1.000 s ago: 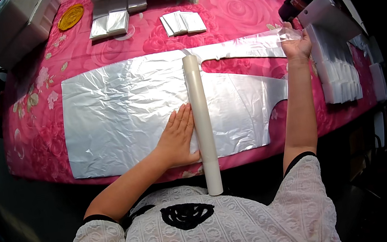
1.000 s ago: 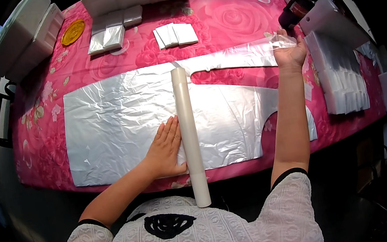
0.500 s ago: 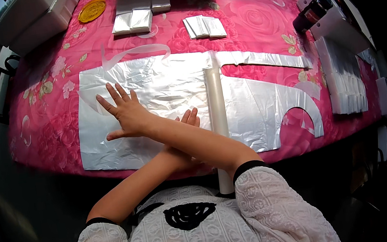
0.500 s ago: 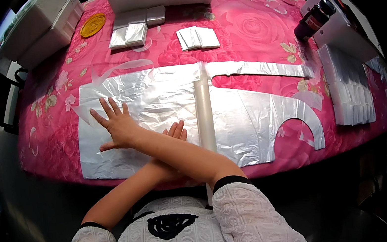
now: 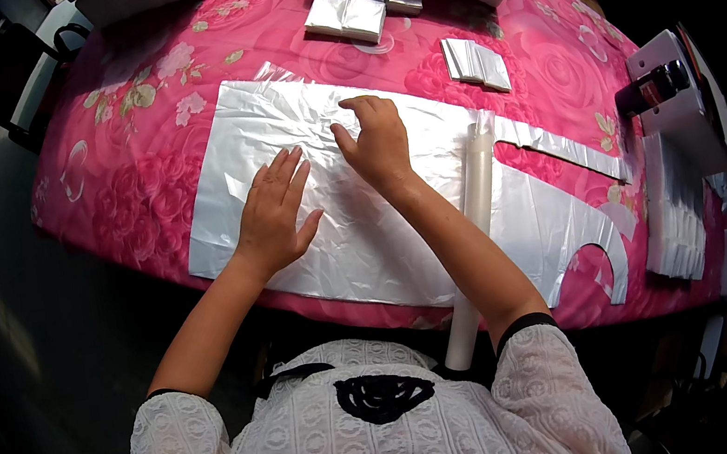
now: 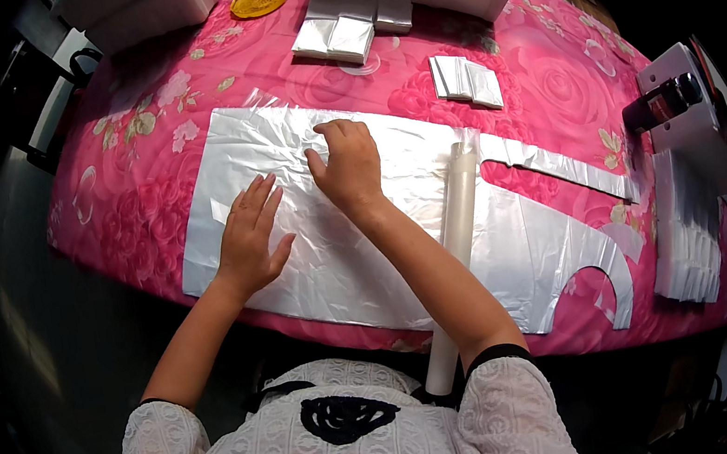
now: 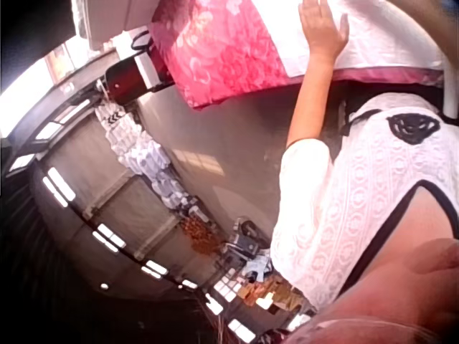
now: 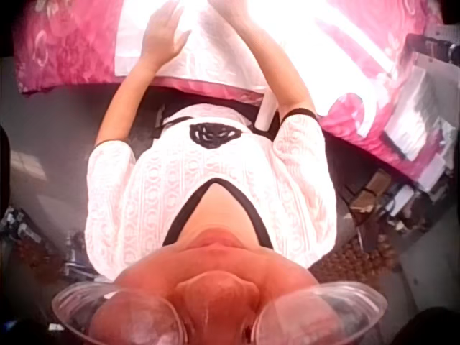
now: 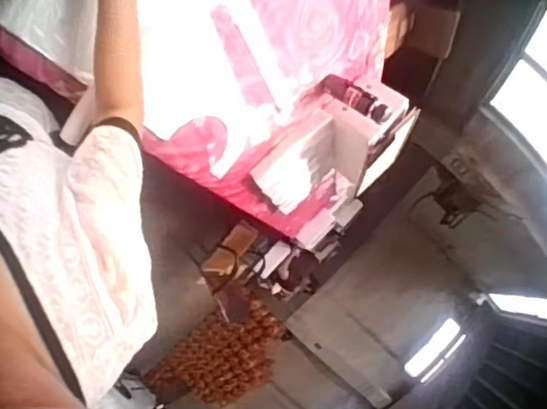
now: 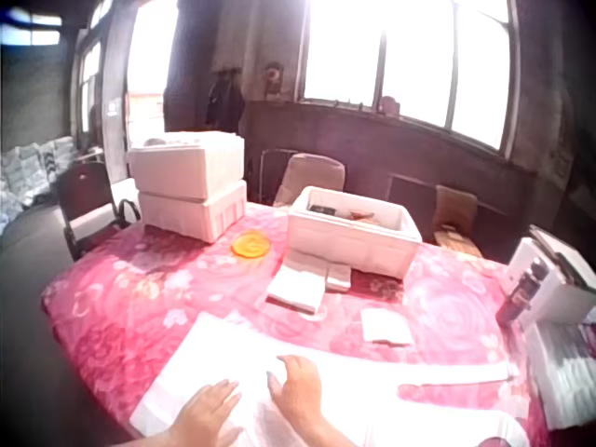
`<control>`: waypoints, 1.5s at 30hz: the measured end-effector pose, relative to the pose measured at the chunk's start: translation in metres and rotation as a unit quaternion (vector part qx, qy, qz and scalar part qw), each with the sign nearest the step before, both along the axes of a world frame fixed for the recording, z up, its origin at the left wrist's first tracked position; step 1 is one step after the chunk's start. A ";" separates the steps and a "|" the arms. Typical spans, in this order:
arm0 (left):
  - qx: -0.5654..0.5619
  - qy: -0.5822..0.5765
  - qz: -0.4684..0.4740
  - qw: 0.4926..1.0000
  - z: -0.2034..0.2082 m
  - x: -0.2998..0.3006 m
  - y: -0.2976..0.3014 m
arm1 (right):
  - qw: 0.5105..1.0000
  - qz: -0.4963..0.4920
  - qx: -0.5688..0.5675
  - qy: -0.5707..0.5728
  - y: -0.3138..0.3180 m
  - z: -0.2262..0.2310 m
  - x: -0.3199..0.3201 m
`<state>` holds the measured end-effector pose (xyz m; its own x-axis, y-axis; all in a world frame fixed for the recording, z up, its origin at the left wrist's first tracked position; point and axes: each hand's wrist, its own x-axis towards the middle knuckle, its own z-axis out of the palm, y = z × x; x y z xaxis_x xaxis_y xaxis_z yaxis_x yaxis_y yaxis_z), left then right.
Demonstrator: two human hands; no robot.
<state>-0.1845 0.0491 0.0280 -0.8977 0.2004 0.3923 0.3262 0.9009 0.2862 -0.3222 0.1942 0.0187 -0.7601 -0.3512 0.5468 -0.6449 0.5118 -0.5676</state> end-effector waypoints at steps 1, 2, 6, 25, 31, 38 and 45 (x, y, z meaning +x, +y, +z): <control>-0.014 -0.042 0.016 0.999 -0.002 -0.001 0.001 | 0.999 -0.022 0.038 0.000 0.004 -0.002 -0.010; -0.036 -0.076 0.041 0.996 -0.006 -0.001 0.001 | 0.996 -0.045 0.076 0.001 0.008 -0.007 -0.018; -0.074 -0.171 0.102 0.977 -0.038 0.002 -0.005 | 0.988 -0.036 0.152 -0.017 0.019 -0.025 -0.034; -0.035 -0.123 0.123 0.984 -0.025 0.040 -0.033 | 0.948 -0.317 0.027 -0.015 0.347 -0.004 0.018; -0.039 -0.127 0.113 0.985 -0.021 0.058 -0.036 | 0.946 0.151 0.280 -0.068 0.246 0.007 0.110; 0.003 -0.131 0.141 0.981 -0.013 0.091 -0.053 | 0.899 0.362 0.236 -0.066 0.111 0.019 0.113; 0.106 -0.155 0.174 0.967 -0.012 0.147 -0.078 | 0.880 0.451 0.051 -0.140 0.015 0.053 0.109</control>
<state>-0.0373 -0.0285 0.0161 -0.9775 -0.1896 0.0925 -0.1168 0.8514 0.5114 -0.2131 0.2092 0.0719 -0.2473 -0.9171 0.3128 -0.6562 -0.0790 -0.7504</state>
